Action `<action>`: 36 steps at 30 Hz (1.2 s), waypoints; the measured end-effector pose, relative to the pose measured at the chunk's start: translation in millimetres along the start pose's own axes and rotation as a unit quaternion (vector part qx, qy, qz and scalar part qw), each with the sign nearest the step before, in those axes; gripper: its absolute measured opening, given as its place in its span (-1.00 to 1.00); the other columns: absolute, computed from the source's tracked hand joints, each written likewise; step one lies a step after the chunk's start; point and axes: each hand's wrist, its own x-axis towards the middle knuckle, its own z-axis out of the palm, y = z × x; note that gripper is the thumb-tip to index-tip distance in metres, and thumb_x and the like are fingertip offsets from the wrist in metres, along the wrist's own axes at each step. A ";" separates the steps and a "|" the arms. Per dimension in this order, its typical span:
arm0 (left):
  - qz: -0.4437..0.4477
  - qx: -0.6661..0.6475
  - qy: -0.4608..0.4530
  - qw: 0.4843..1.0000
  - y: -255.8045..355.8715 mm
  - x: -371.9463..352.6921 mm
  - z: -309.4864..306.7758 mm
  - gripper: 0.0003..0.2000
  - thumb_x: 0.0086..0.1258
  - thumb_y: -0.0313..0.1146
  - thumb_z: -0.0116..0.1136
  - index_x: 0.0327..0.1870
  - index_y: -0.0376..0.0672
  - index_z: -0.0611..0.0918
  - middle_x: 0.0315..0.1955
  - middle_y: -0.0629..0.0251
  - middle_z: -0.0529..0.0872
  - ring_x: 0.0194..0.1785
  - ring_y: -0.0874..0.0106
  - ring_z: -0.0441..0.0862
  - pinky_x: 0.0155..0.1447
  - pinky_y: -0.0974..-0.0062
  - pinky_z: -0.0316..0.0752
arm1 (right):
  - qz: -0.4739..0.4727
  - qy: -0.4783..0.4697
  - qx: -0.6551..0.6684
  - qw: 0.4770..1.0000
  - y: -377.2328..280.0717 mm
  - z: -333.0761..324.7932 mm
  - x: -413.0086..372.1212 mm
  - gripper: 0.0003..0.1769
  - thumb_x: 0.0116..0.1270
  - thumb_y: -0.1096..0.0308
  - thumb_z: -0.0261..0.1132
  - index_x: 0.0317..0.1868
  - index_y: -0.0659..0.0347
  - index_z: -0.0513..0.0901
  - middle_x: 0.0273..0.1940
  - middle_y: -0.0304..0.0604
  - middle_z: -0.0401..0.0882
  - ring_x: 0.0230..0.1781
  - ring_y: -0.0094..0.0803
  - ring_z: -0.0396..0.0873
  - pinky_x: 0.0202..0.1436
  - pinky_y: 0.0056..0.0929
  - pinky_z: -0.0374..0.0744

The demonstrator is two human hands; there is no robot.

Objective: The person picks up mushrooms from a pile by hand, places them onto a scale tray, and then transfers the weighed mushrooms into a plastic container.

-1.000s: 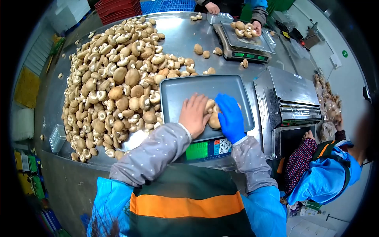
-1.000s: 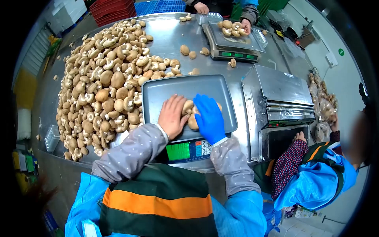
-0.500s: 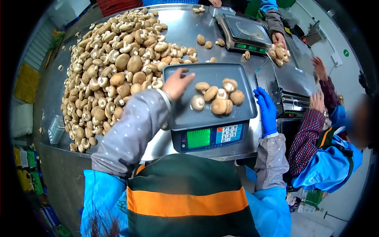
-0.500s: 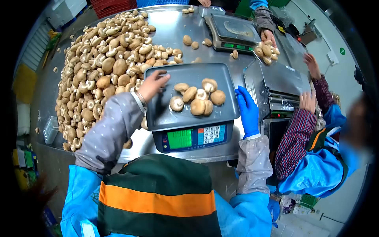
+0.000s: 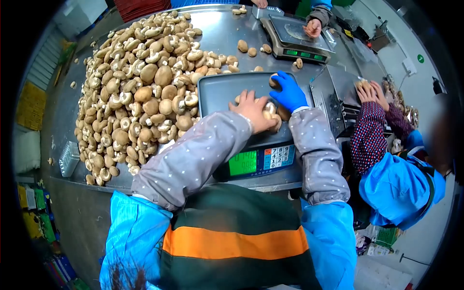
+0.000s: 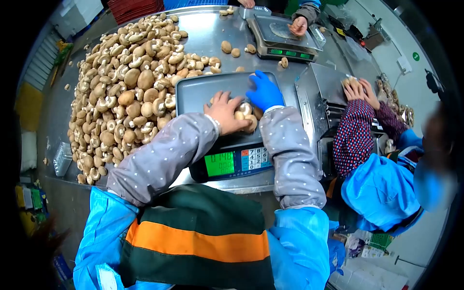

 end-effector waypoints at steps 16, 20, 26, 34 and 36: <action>0.066 -0.084 0.054 0.993 -24.5 -9.7 3.9 -0.14 -0.05 0.17 0.30 0.32 -0.07 0.38 0.36 0.10 0.30 0.51 0.13 0.06 0.35 -0.31 0.08 | -0.098 -0.063 0.071 0.991 -73.1 -67.8 -92.2 -0.40 0.17 0.30 0.34 0.25 0.19 0.46 0.28 0.04 0.39 0.34 0.09 0.28 0.37 -0.05 0.29; 0.085 -0.079 0.063 0.991 -25.0 -14.5 9.2 -0.13 -0.05 0.16 0.30 0.33 -0.08 0.37 0.36 0.05 0.29 0.50 0.07 0.07 0.35 -0.31 0.08 | -0.027 0.050 0.155 0.986 -72.8 -29.3 -123.3 -0.43 0.26 0.39 0.30 0.28 0.20 0.37 0.32 0.07 0.33 0.41 0.09 0.18 0.43 -0.05 0.20; 0.081 -0.053 0.073 0.993 -22.1 -16.1 10.7 -0.09 0.01 0.17 0.25 0.41 -0.06 0.27 0.40 0.00 0.22 0.52 0.02 0.01 0.41 -0.30 -0.03 | -0.010 0.107 0.246 0.963 -72.8 -5.2 -131.5 -0.43 0.21 0.56 0.29 0.25 0.27 0.37 0.39 0.12 0.20 0.43 -0.02 0.18 0.45 -0.12 0.17; 0.033 -0.107 0.347 0.931 -161.4 -63.7 -55.3 -0.65 -0.04 -0.38 0.29 -0.15 -0.16 0.63 -0.21 0.09 0.61 -0.04 0.06 0.54 0.08 0.13 0.45 | 0.116 0.158 0.245 0.950 -90.4 -64.3 -167.3 -0.56 0.39 0.57 0.08 0.28 0.33 0.41 0.31 -0.03 0.38 0.32 -0.26 0.35 0.39 -0.30 0.29; -0.054 0.157 0.183 0.969 -207.7 -85.4 -75.0 -0.59 -0.10 -0.44 0.26 -0.10 -0.13 0.60 -0.26 0.13 0.59 -0.09 0.09 0.49 0.02 0.18 0.43 | 0.132 0.172 0.228 0.949 -86.0 -63.7 -179.3 -0.59 0.41 0.60 0.05 0.25 0.33 0.45 0.24 -0.06 0.46 0.24 -0.29 0.43 0.34 -0.35 0.35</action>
